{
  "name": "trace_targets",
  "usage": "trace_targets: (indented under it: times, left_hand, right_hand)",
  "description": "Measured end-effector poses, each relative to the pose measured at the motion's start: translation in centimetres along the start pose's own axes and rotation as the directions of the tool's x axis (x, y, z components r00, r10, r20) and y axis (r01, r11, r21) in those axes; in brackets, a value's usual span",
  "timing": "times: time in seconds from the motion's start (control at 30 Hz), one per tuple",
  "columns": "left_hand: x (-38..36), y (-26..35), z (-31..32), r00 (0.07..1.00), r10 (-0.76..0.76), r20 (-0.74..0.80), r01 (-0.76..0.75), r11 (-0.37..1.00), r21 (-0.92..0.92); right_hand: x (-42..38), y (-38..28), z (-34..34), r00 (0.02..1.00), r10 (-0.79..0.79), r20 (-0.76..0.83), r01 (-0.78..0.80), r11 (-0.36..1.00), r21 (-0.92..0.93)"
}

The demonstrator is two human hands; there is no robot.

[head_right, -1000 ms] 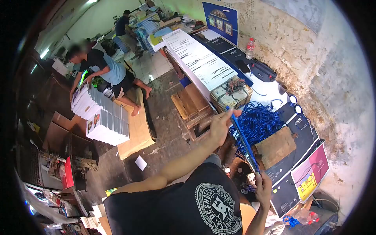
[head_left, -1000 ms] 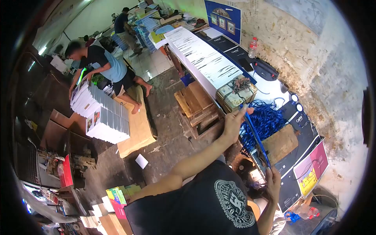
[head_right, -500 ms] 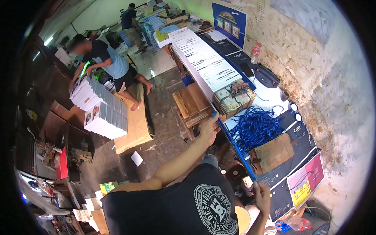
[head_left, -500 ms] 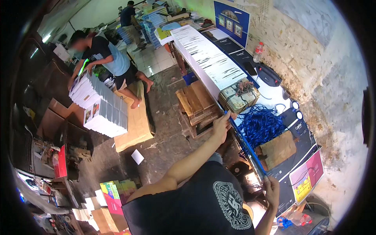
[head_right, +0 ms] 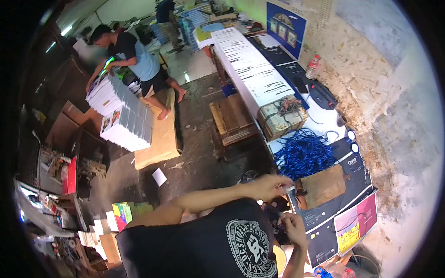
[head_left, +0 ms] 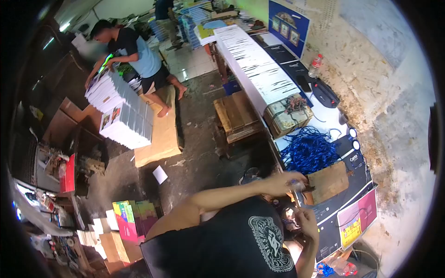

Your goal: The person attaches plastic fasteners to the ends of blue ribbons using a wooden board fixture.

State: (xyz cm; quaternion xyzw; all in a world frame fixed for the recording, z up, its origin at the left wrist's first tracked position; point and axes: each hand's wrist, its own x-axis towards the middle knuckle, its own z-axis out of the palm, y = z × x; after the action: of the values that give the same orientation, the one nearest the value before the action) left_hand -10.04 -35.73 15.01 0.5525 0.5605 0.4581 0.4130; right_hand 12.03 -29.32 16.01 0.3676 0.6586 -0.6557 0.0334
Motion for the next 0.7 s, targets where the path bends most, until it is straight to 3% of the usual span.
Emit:
trace_targets:
  times: [0.03, 0.07, 0.1, 0.13, 0.17, 0.3, 0.37, 0.4, 0.43, 0.47, 0.5, 0.53, 0.7]
  left_hand:
    - [0.7, -0.8, 2.8, 0.966, 0.252, 0.055, -0.251, 0.968, -0.023]
    - [0.6, 2.4, 2.8, 0.945, 0.114, 0.306, -0.103, 0.993, -0.051]
    - [0.9, 2.0, 3.3, 0.925, 0.116, 0.362, -0.123, 0.992, -0.004]
    - [1.8, 1.4, 4.1, 0.900, 0.116, 0.420, -0.147, 0.988, 0.043]
    - [2.7, 0.8, 4.7, 0.869, 0.112, 0.481, -0.175, 0.980, 0.089]
    - [5.2, 1.5, 4.1, 0.809, 0.086, 0.581, -0.233, 0.955, 0.183]
    - [7.0, 0.1, 4.4, 0.767, 0.017, 0.641, -0.119, 0.986, 0.117]
    - [7.9, 1.1, 4.0, 0.750, 0.077, 0.657, -0.161, 0.985, 0.069]
    - [9.1, -0.3, 4.6, 0.745, 0.203, 0.635, -0.164, 0.979, -0.120]
    - [10.2, 0.5, 4.3, 0.716, 0.175, 0.675, -0.152, 0.984, -0.094]
    - [11.9, 1.7, 3.2, 0.704, 0.140, 0.696, -0.152, 0.987, -0.044]
    - [13.6, 2.6, 2.7, 0.659, 0.097, 0.746, -0.113, 0.993, -0.029]
    - [22.3, -1.4, 4.0, 0.562, -0.001, 0.827, 0.031, 0.999, -0.019]
  right_hand:
    - [-0.1, 0.0, -0.1, 0.998, -0.039, -0.045, 0.041, 0.999, 0.034]
    - [-0.2, 0.0, -0.2, 0.992, -0.076, -0.098, 0.083, 0.994, 0.069]
    - [-0.5, 0.0, -0.5, 0.982, -0.109, -0.157, 0.126, 0.987, 0.102]
    - [-0.6, -0.3, -1.3, 0.993, -0.072, -0.092, 0.090, 0.974, 0.209]
    - [-0.8, -0.2, -2.2, 0.993, -0.084, -0.080, 0.098, 0.974, 0.202]
    - [-1.5, 0.4, -4.3, 0.986, -0.067, -0.149, 0.101, 0.968, 0.228]
    - [-1.8, 1.6, -4.6, 0.941, -0.024, -0.339, 0.084, 0.983, 0.164]
    - [-2.1, 1.4, -5.1, 0.956, -0.042, -0.290, 0.073, 0.993, 0.096]
    - [-1.8, 0.7, -6.4, 0.970, -0.051, -0.239, 0.062, 0.997, 0.036]
    - [-2.2, -1.8, -6.3, 0.948, -0.106, -0.299, 0.121, 0.992, 0.031]
    - [-1.4, -1.2, -7.2, 0.975, -0.054, -0.215, 0.091, 0.982, 0.166]
    - [-1.3, -1.5, -8.0, 0.978, 0.016, -0.209, 0.021, 0.984, 0.175]
    - [2.3, -0.8, -13.6, 0.915, -0.053, -0.399, 0.092, 0.993, 0.080]
